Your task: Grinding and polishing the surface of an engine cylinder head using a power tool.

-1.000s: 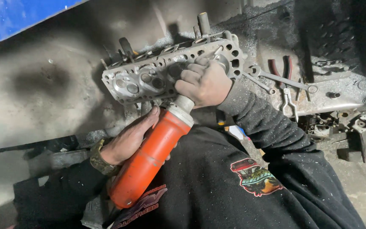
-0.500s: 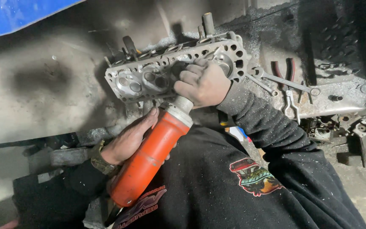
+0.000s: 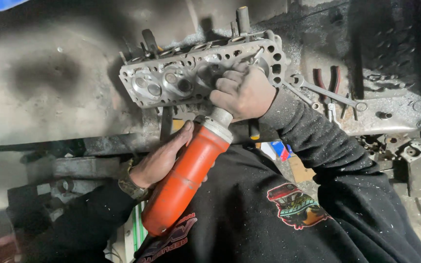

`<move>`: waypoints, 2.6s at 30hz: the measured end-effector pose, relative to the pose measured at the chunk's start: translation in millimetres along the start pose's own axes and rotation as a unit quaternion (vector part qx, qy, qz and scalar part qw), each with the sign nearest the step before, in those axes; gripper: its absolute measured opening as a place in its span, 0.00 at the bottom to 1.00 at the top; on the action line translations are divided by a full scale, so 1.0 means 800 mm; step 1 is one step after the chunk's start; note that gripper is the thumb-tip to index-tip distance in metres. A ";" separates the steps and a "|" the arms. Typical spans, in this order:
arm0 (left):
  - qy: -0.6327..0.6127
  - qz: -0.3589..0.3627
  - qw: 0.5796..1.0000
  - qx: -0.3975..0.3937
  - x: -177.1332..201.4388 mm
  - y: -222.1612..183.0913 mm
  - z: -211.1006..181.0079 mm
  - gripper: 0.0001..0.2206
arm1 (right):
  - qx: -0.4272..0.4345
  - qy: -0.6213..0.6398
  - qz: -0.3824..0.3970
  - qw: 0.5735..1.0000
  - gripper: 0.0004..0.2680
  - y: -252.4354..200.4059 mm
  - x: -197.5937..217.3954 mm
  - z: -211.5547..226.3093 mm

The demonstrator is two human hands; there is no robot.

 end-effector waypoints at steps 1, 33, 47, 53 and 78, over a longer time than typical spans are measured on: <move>-0.003 -0.003 1.000 -0.002 -0.008 0.000 -0.004 0.28 | 0.005 0.002 0.000 1.000 0.09 0.003 0.004 -0.001; -0.116 -0.051 0.989 0.075 -0.001 -0.022 -0.027 0.30 | -0.001 0.016 -0.040 0.999 0.09 0.007 -0.011 0.000; -0.060 -0.055 0.992 0.093 0.010 -0.014 -0.033 0.30 | -0.016 0.003 -0.045 0.999 0.11 0.009 -0.005 -0.003; -0.088 -0.029 0.993 0.079 0.009 -0.014 -0.032 0.30 | -0.026 -0.014 -0.025 0.999 0.11 0.005 -0.016 -0.011; -0.059 -0.051 0.986 0.146 0.012 -0.027 -0.051 0.32 | -0.059 0.025 -0.052 0.997 0.10 0.009 -0.010 -0.012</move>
Point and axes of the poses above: each hand's wrist, its own y-axis towards the middle knuckle, its own x-axis out of the back of the hand, z = x × y, the point moved 9 cm from there along y, towards the middle knuckle, and after that the axes turned 4 degrees about -z, right-handed, at the moved point
